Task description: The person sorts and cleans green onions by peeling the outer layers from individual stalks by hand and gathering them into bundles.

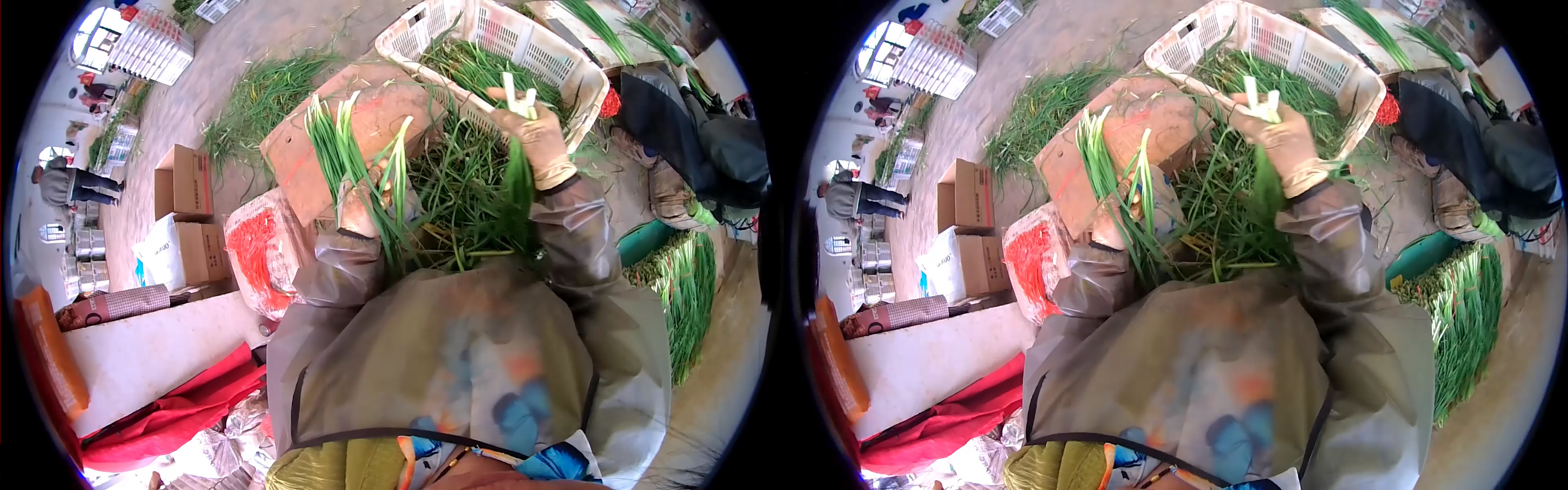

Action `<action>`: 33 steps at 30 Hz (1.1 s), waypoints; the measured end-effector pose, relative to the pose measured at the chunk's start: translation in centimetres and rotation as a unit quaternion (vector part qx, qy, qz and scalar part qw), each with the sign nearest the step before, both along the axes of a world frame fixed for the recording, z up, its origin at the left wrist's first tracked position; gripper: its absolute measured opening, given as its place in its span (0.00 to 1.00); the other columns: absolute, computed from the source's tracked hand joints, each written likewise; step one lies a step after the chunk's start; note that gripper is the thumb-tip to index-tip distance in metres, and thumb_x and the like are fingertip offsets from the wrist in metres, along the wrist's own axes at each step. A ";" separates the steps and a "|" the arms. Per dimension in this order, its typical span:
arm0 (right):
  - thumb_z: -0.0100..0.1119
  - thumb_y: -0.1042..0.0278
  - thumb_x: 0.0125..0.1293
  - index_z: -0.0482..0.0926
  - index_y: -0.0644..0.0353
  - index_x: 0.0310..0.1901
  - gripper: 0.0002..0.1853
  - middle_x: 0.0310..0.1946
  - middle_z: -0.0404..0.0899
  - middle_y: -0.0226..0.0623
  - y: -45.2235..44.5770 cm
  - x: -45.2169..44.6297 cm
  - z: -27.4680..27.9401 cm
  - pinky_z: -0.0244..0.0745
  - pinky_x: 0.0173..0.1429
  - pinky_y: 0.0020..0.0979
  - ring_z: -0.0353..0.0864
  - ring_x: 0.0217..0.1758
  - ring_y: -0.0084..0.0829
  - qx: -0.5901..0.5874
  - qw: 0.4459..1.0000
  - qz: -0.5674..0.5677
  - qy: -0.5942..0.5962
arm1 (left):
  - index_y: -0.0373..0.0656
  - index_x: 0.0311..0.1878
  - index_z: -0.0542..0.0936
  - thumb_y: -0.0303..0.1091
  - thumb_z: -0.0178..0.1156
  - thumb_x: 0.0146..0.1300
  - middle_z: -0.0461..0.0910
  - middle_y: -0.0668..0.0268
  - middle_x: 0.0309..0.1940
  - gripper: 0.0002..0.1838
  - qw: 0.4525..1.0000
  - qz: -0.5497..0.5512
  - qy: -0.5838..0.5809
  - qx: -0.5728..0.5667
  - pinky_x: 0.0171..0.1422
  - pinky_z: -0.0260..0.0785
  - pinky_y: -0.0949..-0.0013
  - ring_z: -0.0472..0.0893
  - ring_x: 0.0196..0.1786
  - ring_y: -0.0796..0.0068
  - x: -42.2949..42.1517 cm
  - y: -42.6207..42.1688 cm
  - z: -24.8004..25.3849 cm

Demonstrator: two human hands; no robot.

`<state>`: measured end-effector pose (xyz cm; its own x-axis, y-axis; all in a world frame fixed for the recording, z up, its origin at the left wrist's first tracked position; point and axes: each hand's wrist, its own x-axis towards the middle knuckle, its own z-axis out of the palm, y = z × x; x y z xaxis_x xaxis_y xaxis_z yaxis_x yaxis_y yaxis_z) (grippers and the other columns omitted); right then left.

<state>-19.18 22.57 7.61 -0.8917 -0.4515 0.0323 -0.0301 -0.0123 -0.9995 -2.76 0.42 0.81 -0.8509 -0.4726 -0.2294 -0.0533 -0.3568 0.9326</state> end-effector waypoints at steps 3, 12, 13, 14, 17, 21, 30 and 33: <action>0.62 0.72 0.56 0.75 0.60 0.50 0.19 0.36 0.79 0.33 -3.5 2.7 -0.3 0.68 0.34 0.18 0.70 0.29 0.18 -0.057 0.992 0.109 0.014 | 0.40 0.41 0.75 0.35 0.56 0.62 0.74 0.70 0.25 0.09 0.998 -0.031 -0.011 0.045 0.23 0.61 0.80 0.71 0.23 0.82 0.0 1.8 1.9; 0.60 0.64 0.59 0.79 0.65 0.36 0.11 0.33 0.80 0.34 -1.7 -2.6 0.7 0.71 0.39 0.22 0.77 0.35 0.23 0.044 0.998 0.028 0.039 | 0.34 0.60 0.64 0.42 0.58 0.60 0.78 0.60 0.39 0.30 0.979 -0.103 0.148 0.091 0.34 0.69 0.78 0.78 0.34 0.75 1.1 2.7 3.1; 0.60 0.63 0.59 0.79 0.64 0.36 0.11 0.33 0.80 0.33 -1.1 -2.7 1.3 0.70 0.41 0.23 0.76 0.35 0.23 -0.049 0.994 0.101 -0.020 | 0.34 0.60 0.64 0.42 0.58 0.60 0.78 0.60 0.39 0.30 0.979 -0.103 0.154 0.090 0.34 0.69 0.78 0.78 0.34 0.75 0.8 2.5 3.3; 0.60 0.61 0.58 0.79 0.64 0.35 0.13 0.32 0.80 0.33 -0.5 -1.7 2.3 0.69 0.44 0.24 0.76 0.36 0.23 -0.071 0.986 0.147 -0.006 | 0.34 0.61 0.63 0.43 0.58 0.60 0.78 0.60 0.38 0.31 0.976 -0.124 0.147 0.102 0.33 0.69 0.79 0.78 0.33 0.76 1.0 2.4 3.5; 0.61 0.62 0.57 0.79 0.64 0.36 0.13 0.32 0.80 0.33 -1.4 -0.9 2.1 0.69 0.47 0.25 0.76 0.37 0.25 -0.011 0.989 0.137 -0.056 | 0.34 0.61 0.62 0.45 0.57 0.60 0.79 0.60 0.36 0.32 0.968 -0.162 0.152 0.116 0.30 0.67 0.81 0.76 0.29 0.79 0.6 2.7 3.4; 0.64 0.64 0.56 0.78 0.62 0.39 0.13 0.27 0.76 0.29 -4.2 0.4 0.6 0.69 0.30 0.19 0.71 0.25 0.18 -0.100 0.964 0.141 -0.204 | 0.36 0.58 0.67 0.38 0.57 0.61 0.78 0.64 0.34 0.25 0.975 -0.202 0.086 -0.040 0.28 0.64 0.81 0.73 0.27 0.82 0.3 4.1 3.6; 0.61 0.71 0.54 0.78 0.64 0.39 0.11 0.28 0.77 0.28 -4.4 0.2 -0.7 0.67 0.31 0.18 0.72 0.27 0.18 -0.130 0.950 0.141 -0.245 | 0.40 0.59 0.65 0.33 0.56 0.62 0.75 0.70 0.36 0.23 0.979 -0.182 0.086 -0.039 0.33 0.63 0.79 0.72 0.32 0.82 0.9 4.4 1.9; 0.61 0.69 0.55 0.76 0.64 0.43 0.14 0.33 0.78 0.28 -3.4 0.5 -0.2 0.68 0.34 0.18 0.73 0.30 0.18 -0.174 0.939 0.185 -0.233 | 0.40 0.60 0.65 0.32 0.54 0.63 0.76 0.69 0.36 0.22 0.981 -0.173 0.078 -0.032 0.32 0.64 0.78 0.72 0.30 0.81 0.5 4.9 2.1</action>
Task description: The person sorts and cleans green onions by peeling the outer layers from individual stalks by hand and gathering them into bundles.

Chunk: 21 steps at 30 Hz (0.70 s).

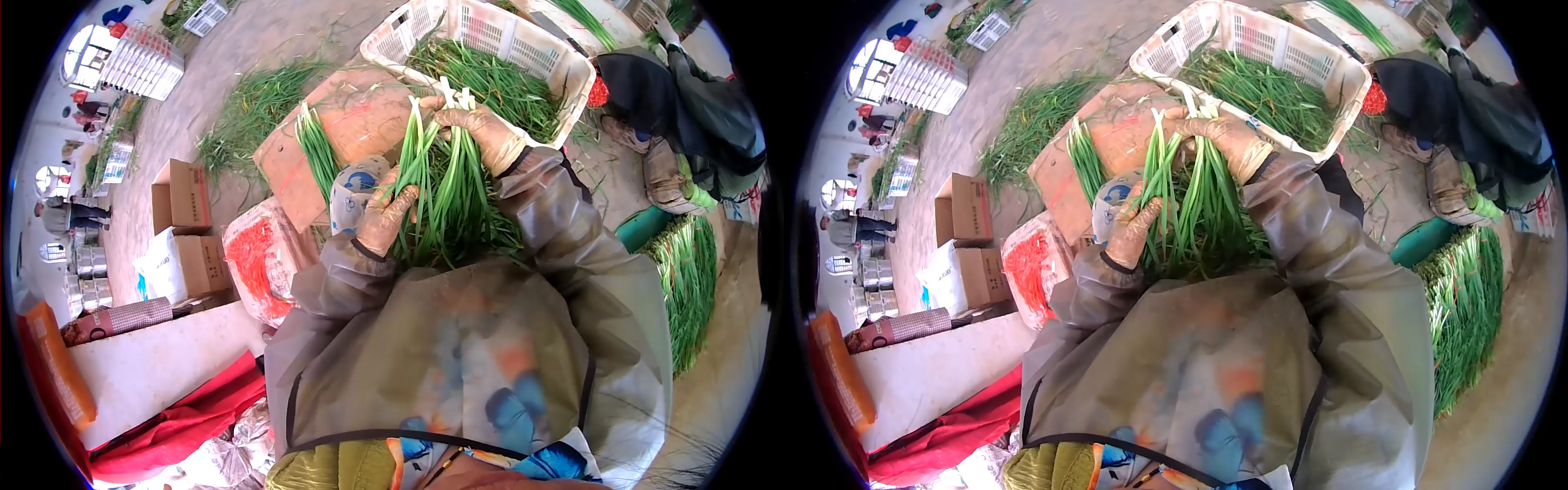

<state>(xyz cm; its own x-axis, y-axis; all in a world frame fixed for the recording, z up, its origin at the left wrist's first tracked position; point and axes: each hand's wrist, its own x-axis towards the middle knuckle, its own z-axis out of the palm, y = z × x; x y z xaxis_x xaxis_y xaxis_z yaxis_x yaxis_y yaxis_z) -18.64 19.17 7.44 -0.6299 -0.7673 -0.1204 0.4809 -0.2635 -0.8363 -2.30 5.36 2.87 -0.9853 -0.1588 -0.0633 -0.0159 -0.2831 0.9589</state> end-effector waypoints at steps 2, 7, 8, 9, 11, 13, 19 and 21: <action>0.62 0.67 0.55 0.76 0.62 0.47 0.17 0.34 0.78 0.28 0.4 -0.1 0.0 0.68 0.37 0.18 0.74 0.32 0.19 0.013 1.000 0.020 0.015 | 0.40 0.60 0.65 0.31 0.53 0.64 0.76 0.69 0.36 0.21 0.999 -0.028 -0.034 -0.007 0.30 0.64 0.80 0.72 0.30 0.82 -0.3 0.1 -0.8; 0.64 0.64 0.54 0.76 0.61 0.48 0.20 0.37 0.78 0.28 0.9 -0.6 -1.6 0.70 0.45 0.23 0.75 0.38 0.21 0.104 0.994 -0.037 0.008 | 0.42 0.63 0.64 0.26 0.51 0.64 0.76 0.72 0.39 0.23 0.983 -0.020 -0.037 -0.178 0.30 0.65 0.83 0.72 0.33 0.87 0.1 1.7 0.4; 0.64 0.64 0.54 0.76 0.61 0.48 0.20 0.37 0.78 0.28 1.1 -0.4 -1.2 0.70 0.45 0.23 0.75 0.38 0.21 0.104 0.994 -0.037 0.009 | 0.42 0.63 0.64 0.26 0.51 0.64 0.76 0.72 0.39 0.23 0.983 -0.020 -0.036 -0.177 0.30 0.65 0.83 0.72 0.33 0.87 0.2 1.8 0.3; 0.65 0.65 0.53 0.76 0.60 0.47 0.19 0.37 0.78 0.28 1.5 0.1 -0.6 0.69 0.47 0.23 0.75 0.39 0.21 0.068 0.996 -0.016 0.047 | 0.44 0.63 0.65 0.27 0.52 0.63 0.75 0.73 0.42 0.23 0.987 -0.028 -0.026 -0.153 0.28 0.63 0.85 0.71 0.32 0.89 0.2 1.9 0.0; 0.65 0.67 0.52 0.78 0.61 0.43 0.16 0.38 0.78 0.28 1.9 0.4 0.0 0.67 0.50 0.25 0.74 0.41 0.21 0.025 0.993 0.016 0.111 | 0.45 0.64 0.64 0.28 0.54 0.62 0.72 0.72 0.51 0.25 0.989 -0.052 -0.046 -0.127 0.28 0.61 0.87 0.72 0.37 0.90 0.5 2.0 0.0; 0.64 0.67 0.52 0.79 0.60 0.39 0.12 0.35 0.79 0.28 2.6 0.0 1.0 0.66 0.50 0.25 0.74 0.41 0.20 0.060 0.989 0.001 0.137 | 0.45 0.64 0.63 0.29 0.55 0.61 0.71 0.70 0.54 0.26 0.993 -0.086 -0.048 -0.064 0.35 0.64 0.84 0.72 0.42 0.86 0.5 2.2 0.2; 0.56 0.69 0.60 0.79 0.62 0.43 0.11 0.34 0.80 0.31 6.6 -3.1 7.7 0.71 0.43 0.21 0.76 0.35 0.20 0.060 0.935 -0.173 0.305 | 0.41 0.65 0.60 0.30 0.61 0.57 0.68 0.60 0.56 0.33 0.988 0.009 0.047 -0.147 0.61 0.59 0.69 0.67 0.57 0.70 -0.5 0.9 -1.7; 0.56 0.69 0.60 0.78 0.65 0.45 0.13 0.34 0.80 0.32 7.1 -4.7 8.2 0.72 0.42 0.22 0.77 0.35 0.21 0.189 0.876 -0.199 0.396 | 0.42 0.63 0.63 0.27 0.62 0.55 0.71 0.64 0.48 0.31 0.980 0.062 0.006 -0.188 0.56 0.62 0.71 0.69 0.48 0.75 0.0 -0.3 -1.5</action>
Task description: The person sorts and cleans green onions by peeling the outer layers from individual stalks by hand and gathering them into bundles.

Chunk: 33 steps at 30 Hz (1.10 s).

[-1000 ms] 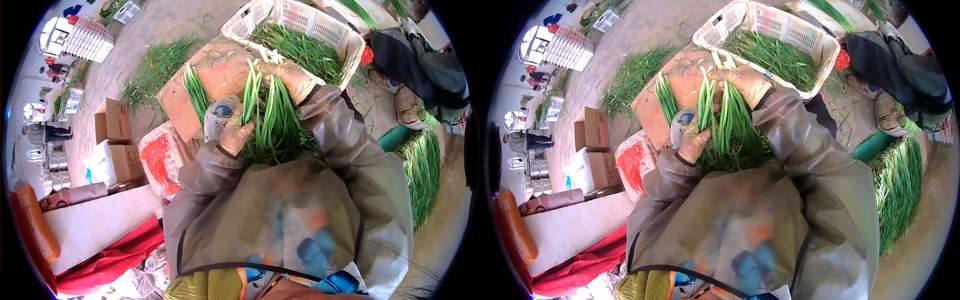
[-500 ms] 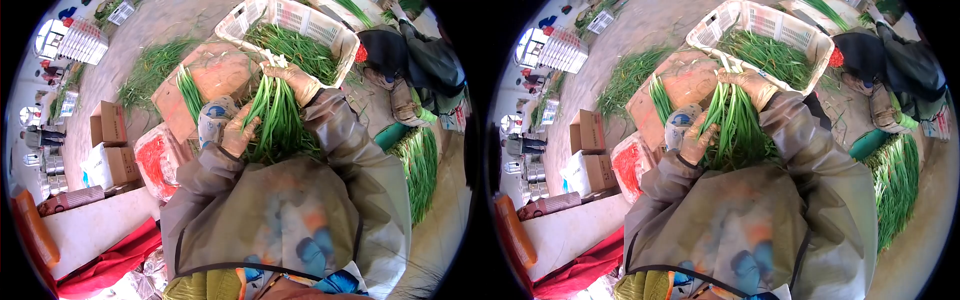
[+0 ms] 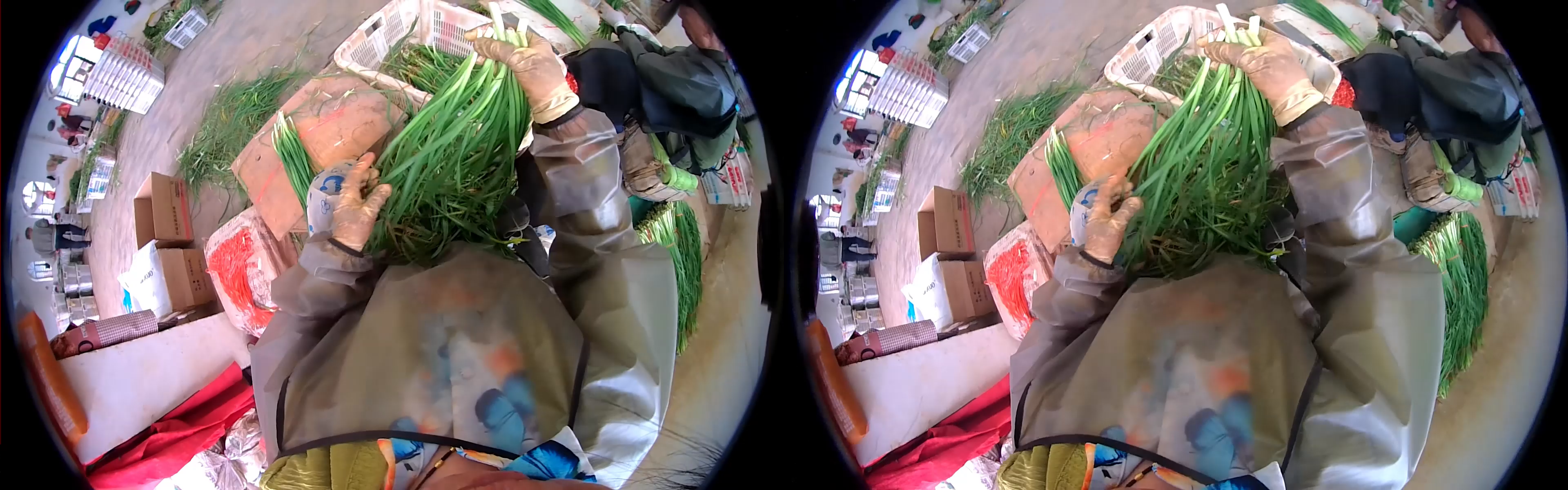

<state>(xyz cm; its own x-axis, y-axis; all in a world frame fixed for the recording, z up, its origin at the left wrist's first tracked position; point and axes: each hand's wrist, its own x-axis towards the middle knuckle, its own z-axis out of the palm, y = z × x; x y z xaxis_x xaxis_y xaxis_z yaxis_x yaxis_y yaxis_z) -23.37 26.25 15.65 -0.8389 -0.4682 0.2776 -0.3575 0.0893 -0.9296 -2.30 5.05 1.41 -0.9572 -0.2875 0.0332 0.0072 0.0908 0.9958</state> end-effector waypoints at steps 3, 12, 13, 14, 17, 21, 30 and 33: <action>0.61 0.69 0.58 0.78 0.65 0.43 0.12 0.28 0.79 0.31 1.1 0.3 2.0 0.73 0.30 0.20 0.77 0.29 0.21 -0.203 0.973 0.066 -0.087 | 0.38 0.58 0.68 0.27 0.59 0.58 0.73 0.65 0.46 0.24 0.992 0.043 0.069 -0.100 0.54 0.65 0.73 0.73 0.46 0.77 0.4 -1.2 0.7; 0.62 0.68 0.56 0.79 0.65 0.40 0.12 0.29 0.79 0.31 0.4 -0.4 3.6 0.73 0.30 0.19 0.77 0.28 0.20 -0.164 0.985 0.058 -0.022 | 0.38 0.50 0.75 0.25 0.53 0.62 0.77 0.66 0.38 0.13 0.993 -0.038 0.004 0.112 0.36 0.68 0.82 0.75 0.36 0.82 2.4 -1.0 4.0; 0.62 0.68 0.56 0.79 0.66 0.40 0.12 0.27 0.79 0.32 -0.3 -1.4 2.3 0.72 0.30 0.21 0.77 0.27 0.21 -0.124 0.991 0.057 -0.001 | 0.38 0.49 0.76 0.26 0.53 0.63 0.78 0.66 0.36 0.12 0.992 -0.003 0.022 0.125 0.32 0.67 0.84 0.75 0.34 0.84 2.4 -1.5 4.9; 0.63 0.69 0.56 0.80 0.67 0.39 0.12 0.26 0.79 0.33 -0.9 -2.0 1.9 0.72 0.30 0.23 0.77 0.27 0.22 -0.085 0.995 0.056 0.024 | 0.39 0.51 0.74 0.33 0.53 0.64 0.80 0.68 0.33 0.14 0.992 0.029 0.100 0.065 0.30 0.61 0.86 0.73 0.26 0.86 2.1 -1.6 6.1; 0.57 0.66 0.60 0.79 0.65 0.37 0.10 0.35 0.79 0.39 -2.2 1.2 3.4 0.74 0.44 0.26 0.78 0.37 0.28 -0.126 0.978 0.158 -0.060 | 0.37 0.57 0.69 0.31 0.57 0.60 0.77 0.63 0.39 0.21 0.982 -0.009 0.187 0.023 0.43 0.69 0.76 0.76 0.38 0.77 0.6 -3.1 10.1; 0.60 0.69 0.56 0.78 0.65 0.36 0.09 0.34 0.79 0.35 -7.1 6.3 2.4 0.72 0.40 0.21 0.76 0.36 0.21 -0.123 0.937 0.245 -0.219 | 0.39 0.65 0.57 0.28 0.67 0.49 0.71 0.62 0.47 0.40 0.959 -0.128 0.245 0.059 0.48 0.68 0.72 0.72 0.48 0.75 -4.0 -0.1 14.1; 0.63 0.65 0.56 0.73 0.63 0.48 0.19 0.38 0.78 0.40 -9.7 4.7 -2.0 0.72 0.42 0.26 0.77 0.38 0.27 -0.046 0.950 0.202 -0.232 | 0.32 0.48 0.73 0.33 0.59 0.55 0.79 0.60 0.35 0.19 0.881 -0.223 -0.090 0.407 0.46 0.72 0.67 0.78 0.39 0.70 -3.5 2.3 8.7; 0.55 0.62 0.63 0.71 0.62 0.51 0.18 0.38 0.78 0.38 -8.9 3.0 0.5 0.71 0.49 0.30 0.76 0.44 0.29 -0.010 0.988 0.151 0.015 | 0.34 0.53 0.70 0.34 0.59 0.55 0.79 0.60 0.36 0.23 0.882 -0.256 -0.055 0.393 0.47 0.72 0.68 0.78 0.39 0.70 -3.2 2.6 8.5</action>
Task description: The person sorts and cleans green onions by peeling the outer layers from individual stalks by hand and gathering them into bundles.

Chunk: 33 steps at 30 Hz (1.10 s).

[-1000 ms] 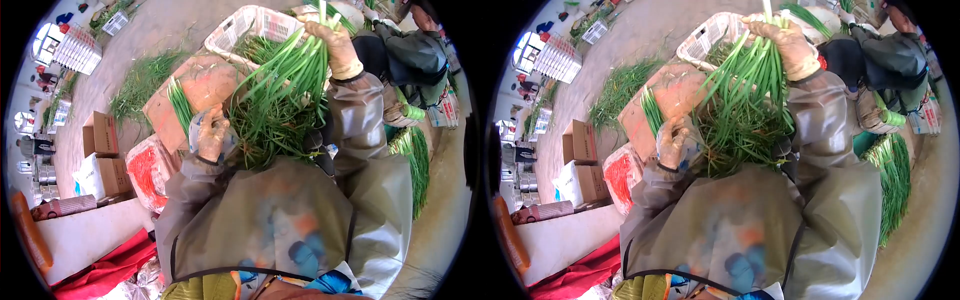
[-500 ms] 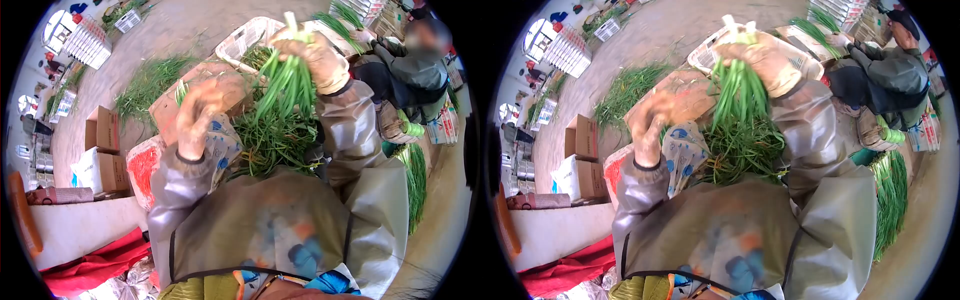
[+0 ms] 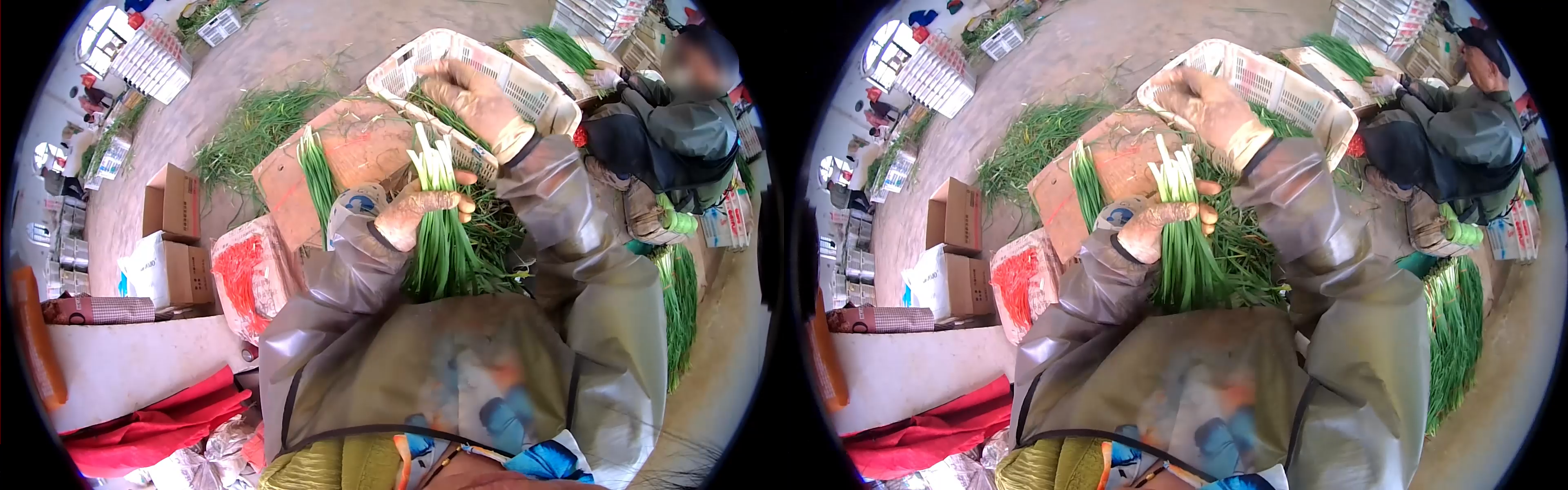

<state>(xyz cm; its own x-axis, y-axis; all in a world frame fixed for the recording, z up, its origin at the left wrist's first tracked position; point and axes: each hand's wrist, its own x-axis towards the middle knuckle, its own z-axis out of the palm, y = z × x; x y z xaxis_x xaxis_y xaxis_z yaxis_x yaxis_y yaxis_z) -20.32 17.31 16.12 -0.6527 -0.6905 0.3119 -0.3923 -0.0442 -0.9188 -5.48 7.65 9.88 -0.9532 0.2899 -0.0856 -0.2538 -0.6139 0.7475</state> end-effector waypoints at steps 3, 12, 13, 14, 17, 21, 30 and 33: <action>0.52 0.53 0.63 0.69 0.60 0.54 0.23 0.43 0.76 0.44 -0.9 0.7 0.4 0.70 0.52 0.34 0.75 0.48 0.36 0.076 0.984 0.106 0.119 | 0.35 0.56 0.68 0.35 0.59 0.55 0.79 0.59 0.35 0.26 1.000 0.005 -0.022 0.006 0.48 0.71 0.67 0.78 0.39 0.70 -0.2 -0.2 -0.2; 0.52 0.56 0.64 0.75 0.57 0.51 0.18 0.37 0.78 0.30 0.1 -1.0 1.6 0.72 0.45 0.25 0.76 0.36 0.21 -0.031 0.999 0.008 0.030 | 0.37 0.43 0.74 0.24 0.61 0.53 0.78 0.60 0.32 0.12 0.969 0.185 0.166 -0.004 0.40 0.73 0.70 0.78 0.36 0.69 -1.4 -4.5 2.0; 0.53 0.56 0.64 0.75 0.58 0.49 0.18 0.35 0.78 0.29 0.8 -2.1 1.1 0.71 0.44 0.22 0.75 0.36 0.20 -0.015 0.999 -0.026 0.034 | 0.37 0.41 0.75 0.22 0.61 0.52 0.78 0.61 0.32 0.12 0.943 0.232 0.230 -0.070 0.41 0.73 0.70 0.79 0.36 0.70 -1.6 -4.8 3.1; 0.53 0.58 0.64 0.76 0.60 0.47 0.16 0.33 0.78 0.29 1.1 -2.6 0.7 0.70 0.41 0.20 0.74 0.35 0.19 0.026 0.998 -0.050 0.004 | 0.37 0.40 0.75 0.20 0.62 0.51 0.78 0.61 0.33 0.12 0.905 0.275 0.293 -0.137 0.42 0.73 0.71 0.79 0.37 0.71 -1.7 -4.8 4.1; 0.53 0.62 0.64 0.76 0.62 0.47 0.14 0.32 0.77 0.30 1.9 -3.4 -3.8 0.69 0.37 0.20 0.73 0.33 0.19 0.066 0.996 -0.033 -0.051 | 0.45 0.37 0.77 0.23 0.62 0.51 0.78 0.62 0.35 0.09 0.835 0.251 0.432 -0.230 0.43 0.73 0.71 0.78 0.37 0.74 -2.2 -3.4 4.4; 0.52 0.65 0.64 0.75 0.63 0.47 0.14 0.34 0.77 0.29 2.5 -2.5 -7.9 0.68 0.36 0.18 0.72 0.32 0.19 0.109 0.979 -0.003 -0.170 | 0.55 0.29 0.74 0.35 0.53 0.37 0.70 0.74 0.25 0.10 0.345 0.296 0.516 -0.726 0.41 0.70 0.69 0.74 0.32 0.74 -2.7 -1.4 2.8; 0.57 0.59 0.61 0.62 0.65 0.61 0.30 0.47 0.73 0.38 -1.2 2.6 -4.9 0.64 0.59 0.29 0.72 0.50 0.26 -0.066 0.949 0.247 -0.184 | 0.45 0.39 0.76 0.24 0.63 0.50 0.78 0.65 0.35 0.12 0.878 0.266 0.351 -0.190 0.39 0.72 0.71 0.78 0.36 0.71 0.1 -5.2 0.7; 0.68 0.58 0.50 0.62 0.63 0.60 0.38 0.53 0.69 0.41 -5.2 6.3 -8.9 0.64 0.60 0.31 0.68 0.57 0.31 -0.010 0.976 0.208 -0.060 | 0.39 0.44 0.75 0.22 0.62 0.52 0.77 0.60 0.35 0.15 0.921 0.300 0.245 -0.047 0.40 0.72 0.72 0.78 0.38 0.70 0.1 -9.0 1.9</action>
